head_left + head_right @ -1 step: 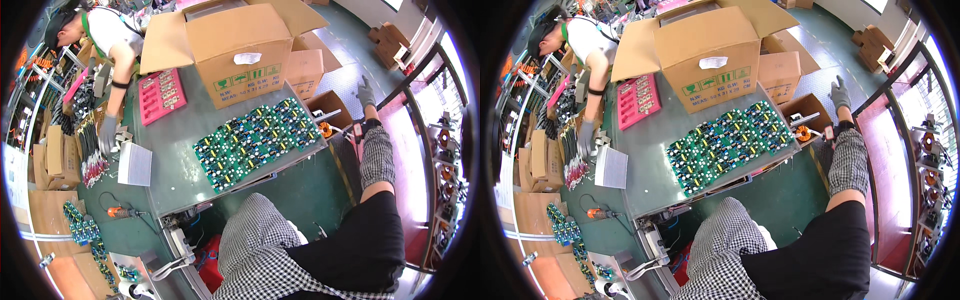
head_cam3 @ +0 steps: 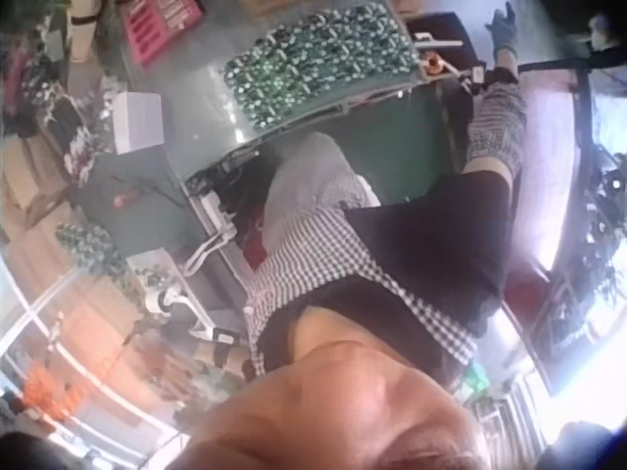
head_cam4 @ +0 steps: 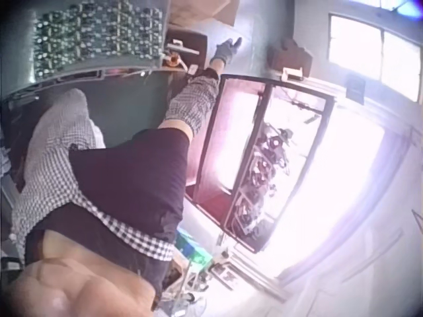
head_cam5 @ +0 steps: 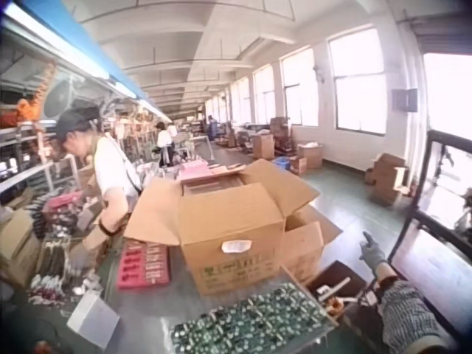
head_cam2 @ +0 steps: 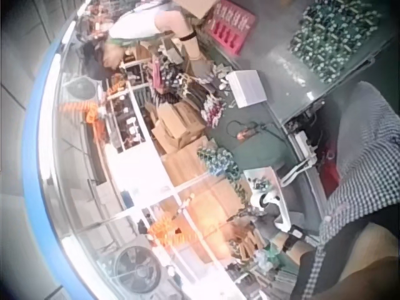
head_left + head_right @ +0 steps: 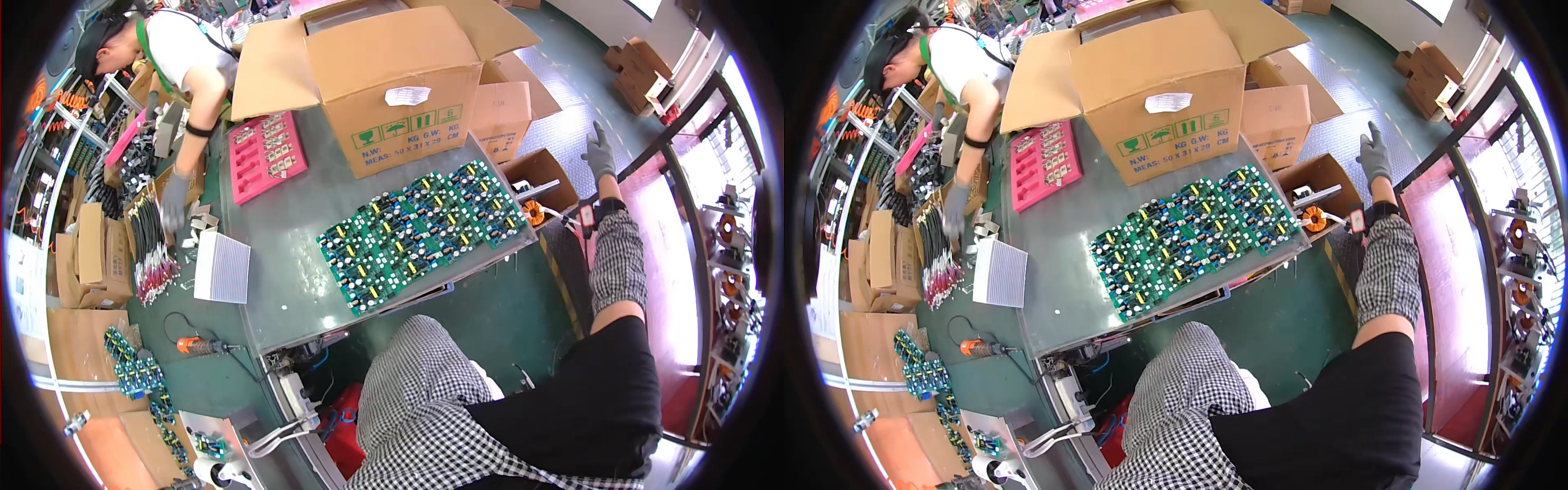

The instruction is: Assembling components of an electronic box, including PCBs and brackets, using power screwdrivers on an assembly line.

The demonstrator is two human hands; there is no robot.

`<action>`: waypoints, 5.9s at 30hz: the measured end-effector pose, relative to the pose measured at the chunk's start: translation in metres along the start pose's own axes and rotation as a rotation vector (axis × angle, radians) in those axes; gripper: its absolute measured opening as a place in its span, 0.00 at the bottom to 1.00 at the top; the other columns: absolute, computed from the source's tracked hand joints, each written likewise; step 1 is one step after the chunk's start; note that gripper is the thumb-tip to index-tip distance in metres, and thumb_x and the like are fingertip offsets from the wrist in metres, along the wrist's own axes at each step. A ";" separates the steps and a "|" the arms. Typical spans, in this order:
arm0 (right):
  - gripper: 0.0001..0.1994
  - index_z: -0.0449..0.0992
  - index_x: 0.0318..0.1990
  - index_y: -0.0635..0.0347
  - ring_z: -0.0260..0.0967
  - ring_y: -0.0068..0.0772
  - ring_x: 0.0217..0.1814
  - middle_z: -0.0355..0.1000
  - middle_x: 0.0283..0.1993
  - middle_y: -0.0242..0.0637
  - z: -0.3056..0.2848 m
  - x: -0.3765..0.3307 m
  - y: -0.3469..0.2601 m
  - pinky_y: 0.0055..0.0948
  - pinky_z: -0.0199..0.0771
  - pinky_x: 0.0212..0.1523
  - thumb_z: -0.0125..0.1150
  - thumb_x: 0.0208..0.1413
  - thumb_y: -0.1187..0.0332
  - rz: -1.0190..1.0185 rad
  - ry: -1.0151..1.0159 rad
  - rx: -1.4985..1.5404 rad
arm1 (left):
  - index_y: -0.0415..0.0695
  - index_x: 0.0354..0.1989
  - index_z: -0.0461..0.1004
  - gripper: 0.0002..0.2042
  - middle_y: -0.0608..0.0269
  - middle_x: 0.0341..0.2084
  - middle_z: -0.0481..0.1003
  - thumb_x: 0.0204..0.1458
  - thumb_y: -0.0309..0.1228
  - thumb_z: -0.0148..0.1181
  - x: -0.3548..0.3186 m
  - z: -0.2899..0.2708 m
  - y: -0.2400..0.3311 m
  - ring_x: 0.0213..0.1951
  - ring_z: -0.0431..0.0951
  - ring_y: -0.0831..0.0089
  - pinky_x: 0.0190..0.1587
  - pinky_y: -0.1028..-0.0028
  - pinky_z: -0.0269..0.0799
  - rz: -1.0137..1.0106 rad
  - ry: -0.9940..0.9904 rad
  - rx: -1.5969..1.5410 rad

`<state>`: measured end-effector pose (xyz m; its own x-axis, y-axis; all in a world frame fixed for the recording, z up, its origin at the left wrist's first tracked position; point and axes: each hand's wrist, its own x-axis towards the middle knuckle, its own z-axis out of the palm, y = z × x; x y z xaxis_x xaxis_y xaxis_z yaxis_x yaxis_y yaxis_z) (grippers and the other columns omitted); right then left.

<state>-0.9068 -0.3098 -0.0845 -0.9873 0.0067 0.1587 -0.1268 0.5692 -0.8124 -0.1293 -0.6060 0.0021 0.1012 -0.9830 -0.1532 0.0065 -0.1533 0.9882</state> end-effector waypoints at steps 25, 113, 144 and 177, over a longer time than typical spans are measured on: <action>0.13 0.71 0.46 0.69 0.70 0.24 0.36 0.73 0.34 0.37 0.176 -0.589 -0.377 0.22 0.69 0.39 0.49 0.55 0.74 -0.920 -1.895 0.427 | 0.39 0.46 0.66 0.17 0.68 0.28 0.68 0.52 0.35 0.58 -0.108 -0.247 -0.037 0.27 0.69 0.82 0.29 0.81 0.71 0.063 0.567 -0.567; 0.35 0.52 0.61 0.67 0.72 0.35 0.29 0.61 0.50 0.53 0.238 -0.778 -0.497 0.32 0.77 0.21 0.60 0.46 0.66 -0.554 -1.974 1.821 | 0.47 0.64 0.47 0.54 0.41 0.54 0.59 0.25 0.48 0.72 0.084 -0.198 -0.009 0.58 0.59 0.49 0.65 0.58 0.42 0.012 -0.241 1.505; 0.27 0.60 0.49 0.62 0.71 0.27 0.32 0.64 0.45 0.43 0.243 -0.879 -0.466 0.27 0.73 0.33 0.55 0.35 0.82 -0.528 -2.146 1.168 | 0.44 0.51 0.64 0.37 0.40 0.53 0.61 0.27 0.43 0.70 0.073 -0.204 -0.025 0.56 0.62 0.46 0.64 0.60 0.47 0.153 -0.093 1.344; 0.18 0.58 0.37 0.71 0.55 0.35 0.33 0.56 0.32 0.45 0.156 -0.808 -0.485 0.29 0.57 0.39 0.47 0.45 0.63 -0.786 -2.036 1.369 | 0.46 0.41 0.75 0.11 0.54 0.35 0.76 0.49 0.29 0.54 -0.097 -0.510 -0.166 0.39 0.76 0.59 0.42 0.64 0.70 -0.397 0.896 1.075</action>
<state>-0.0625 -0.7200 0.0937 0.4265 -0.6383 0.6408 0.4947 -0.4285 -0.7561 0.3668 -0.4333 -0.1426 0.8474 -0.5290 0.0449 -0.5113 -0.7904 0.3374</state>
